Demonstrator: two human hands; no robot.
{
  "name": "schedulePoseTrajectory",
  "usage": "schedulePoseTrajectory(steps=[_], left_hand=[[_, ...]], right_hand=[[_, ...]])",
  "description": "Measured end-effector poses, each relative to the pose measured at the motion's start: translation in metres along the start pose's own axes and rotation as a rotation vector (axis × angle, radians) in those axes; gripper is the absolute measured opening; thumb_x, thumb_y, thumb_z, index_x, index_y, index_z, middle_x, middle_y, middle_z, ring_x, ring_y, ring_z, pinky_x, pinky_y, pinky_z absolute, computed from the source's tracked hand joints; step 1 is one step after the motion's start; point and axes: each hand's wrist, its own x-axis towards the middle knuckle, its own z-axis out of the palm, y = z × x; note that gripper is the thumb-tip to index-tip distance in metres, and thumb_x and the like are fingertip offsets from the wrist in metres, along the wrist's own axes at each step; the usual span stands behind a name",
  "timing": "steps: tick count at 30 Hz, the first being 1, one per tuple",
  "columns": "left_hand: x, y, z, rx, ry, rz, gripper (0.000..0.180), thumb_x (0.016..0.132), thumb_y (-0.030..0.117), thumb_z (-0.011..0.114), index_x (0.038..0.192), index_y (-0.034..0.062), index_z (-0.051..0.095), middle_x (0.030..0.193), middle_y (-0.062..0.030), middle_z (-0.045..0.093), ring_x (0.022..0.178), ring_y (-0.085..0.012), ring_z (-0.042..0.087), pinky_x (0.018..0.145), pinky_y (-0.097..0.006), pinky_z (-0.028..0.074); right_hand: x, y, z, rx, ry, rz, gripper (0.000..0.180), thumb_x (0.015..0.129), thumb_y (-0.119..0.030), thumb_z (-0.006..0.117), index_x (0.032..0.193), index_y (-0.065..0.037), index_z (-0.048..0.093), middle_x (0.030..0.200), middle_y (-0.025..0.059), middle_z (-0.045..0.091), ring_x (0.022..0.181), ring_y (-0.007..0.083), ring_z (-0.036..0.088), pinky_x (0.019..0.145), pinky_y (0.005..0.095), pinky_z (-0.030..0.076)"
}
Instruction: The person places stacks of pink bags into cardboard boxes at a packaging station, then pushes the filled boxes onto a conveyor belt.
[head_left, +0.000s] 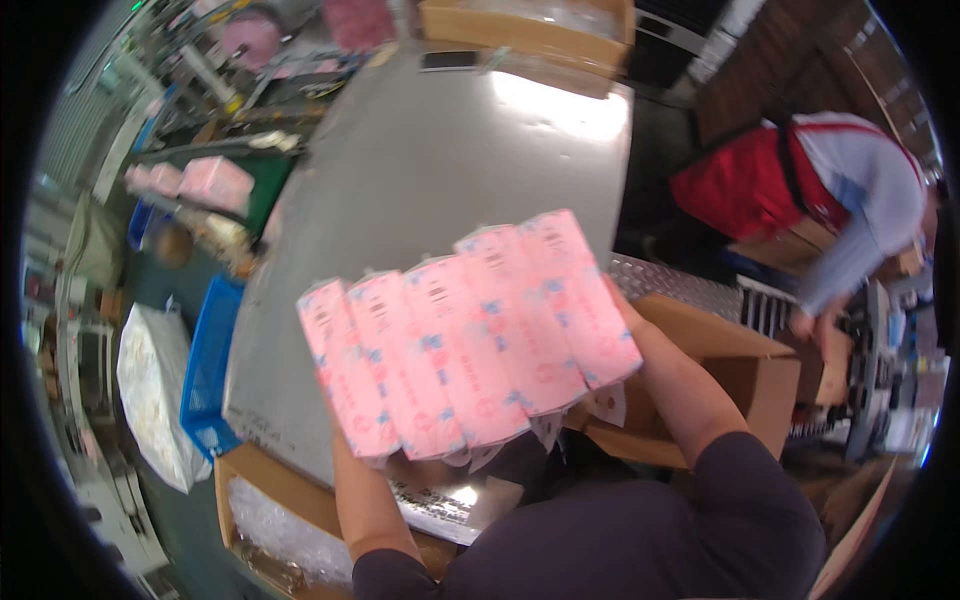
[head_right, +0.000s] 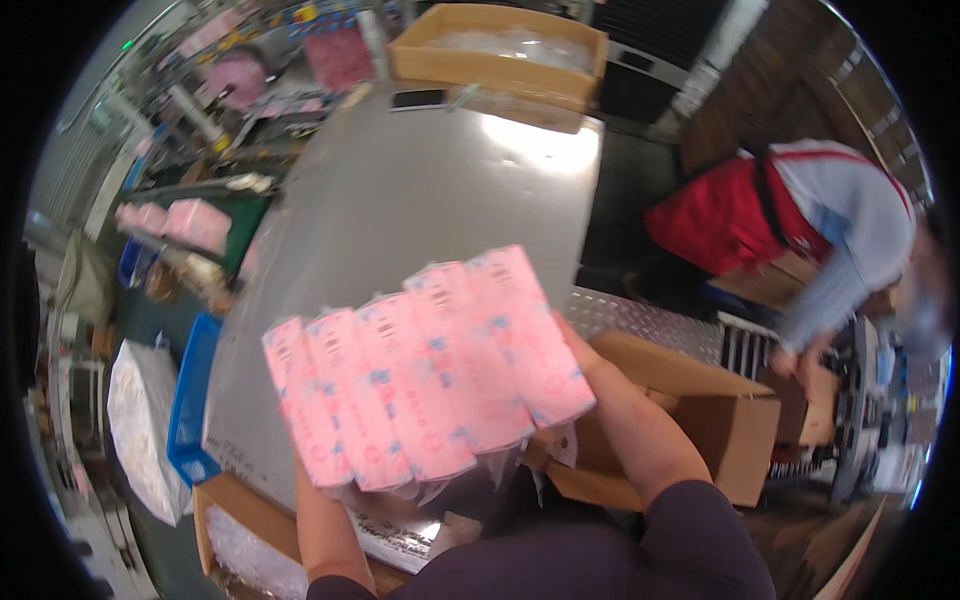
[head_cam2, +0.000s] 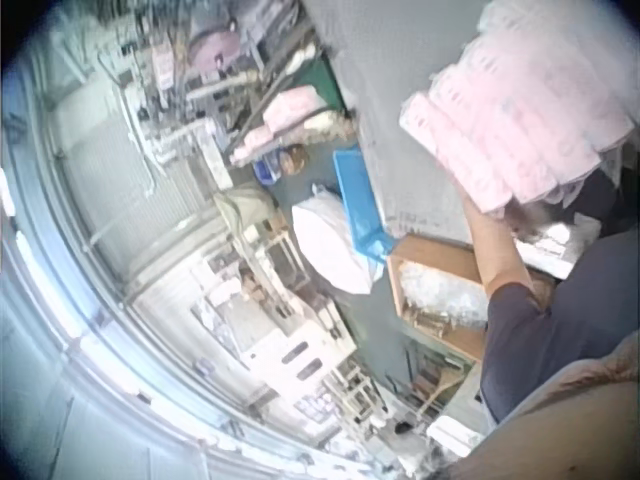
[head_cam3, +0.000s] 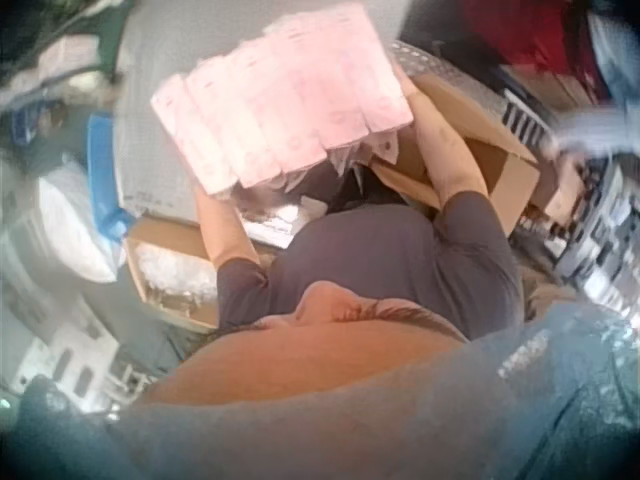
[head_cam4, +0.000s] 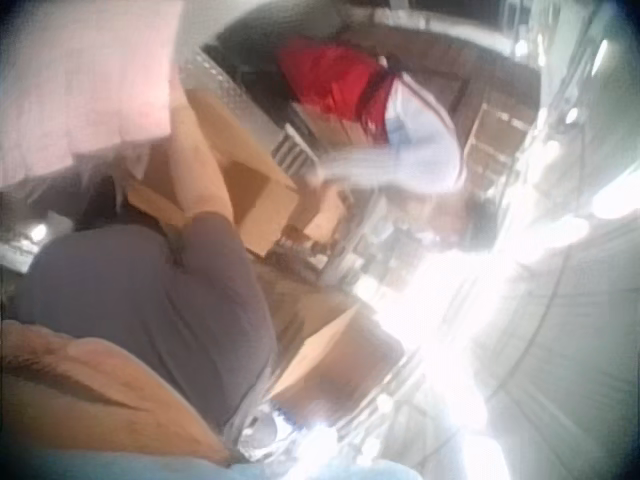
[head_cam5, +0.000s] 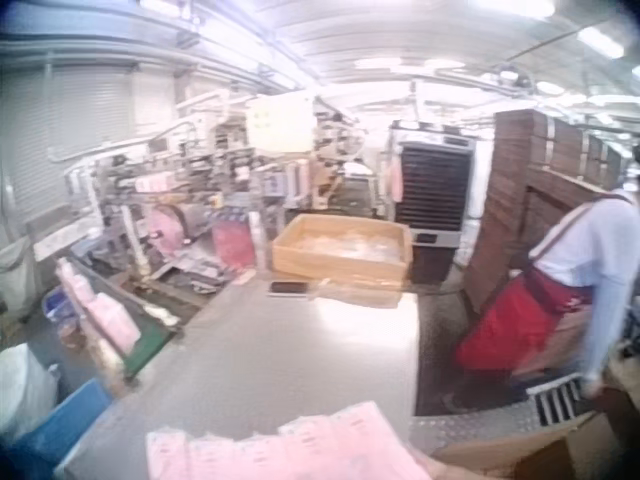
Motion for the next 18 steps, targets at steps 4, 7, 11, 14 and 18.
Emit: schedulePoseTrajectory(steps=[4,7,11,14,18], left_hand=[[-0.027,-0.004,0.035,0.062,-0.025,-0.006,0.079,0.094,0.061,0.048,0.152,0.0109,0.029,0.158,-0.0113,0.028,0.143,-0.0289,0.030,0.113,-0.045,0.034],[-0.036,-0.005,0.104,0.113,-0.144,-0.024,0.078,0.094,0.061,0.049,0.152,0.0111,0.030,0.157,-0.0113,0.030,0.143,-0.0288,0.031,0.114,-0.045,0.033],[-0.045,-0.024,0.221,0.159,-0.389,-0.145,0.077,0.094,0.060,0.049,0.151,0.0114,0.032,0.156,-0.0113,0.032,0.143,-0.0287,0.032,0.115,-0.045,0.031],[-0.059,-0.061,0.297,0.205,-0.571,-0.433,0.076,0.094,0.059,0.050,0.151,0.0116,0.034,0.155,-0.0113,0.033,0.142,-0.0286,0.033,0.116,-0.044,0.030],[-0.054,-0.147,0.339,0.325,-0.704,-0.814,0.074,0.094,0.058,0.050,0.150,0.0118,0.035,0.154,-0.0112,0.036,0.142,-0.0285,0.034,0.117,-0.044,0.029]], right_hand=[[-0.044,0.001,-0.006,0.025,0.066,-0.072,0.059,0.101,-0.049,0.043,0.141,-0.006,0.049,0.138,0.0112,0.056,0.122,0.0252,0.057,0.102,0.0432,0.048],[-0.117,-0.011,-0.005,-0.001,0.134,-0.255,0.057,0.100,-0.049,0.047,0.140,-0.008,0.051,0.135,0.0116,0.058,0.120,0.0247,0.058,0.101,0.0443,0.048],[-0.274,-0.077,0.030,0.005,0.208,-0.274,0.074,0.094,-0.067,0.040,0.137,-0.009,0.054,0.131,0.0144,0.061,0.115,0.0306,0.062,0.100,0.0489,0.047],[-0.413,-0.094,0.046,-0.013,0.207,-0.278,0.076,0.093,-0.066,0.038,0.140,-0.007,0.050,0.138,0.0140,0.056,0.124,0.0308,0.055,0.107,0.0477,0.042],[-0.507,-0.068,-0.057,-0.054,0.390,-0.276,0.064,0.096,-0.052,0.042,0.138,-0.005,0.052,0.136,0.0136,0.058,0.124,0.0269,0.056,0.108,0.0428,0.041]])
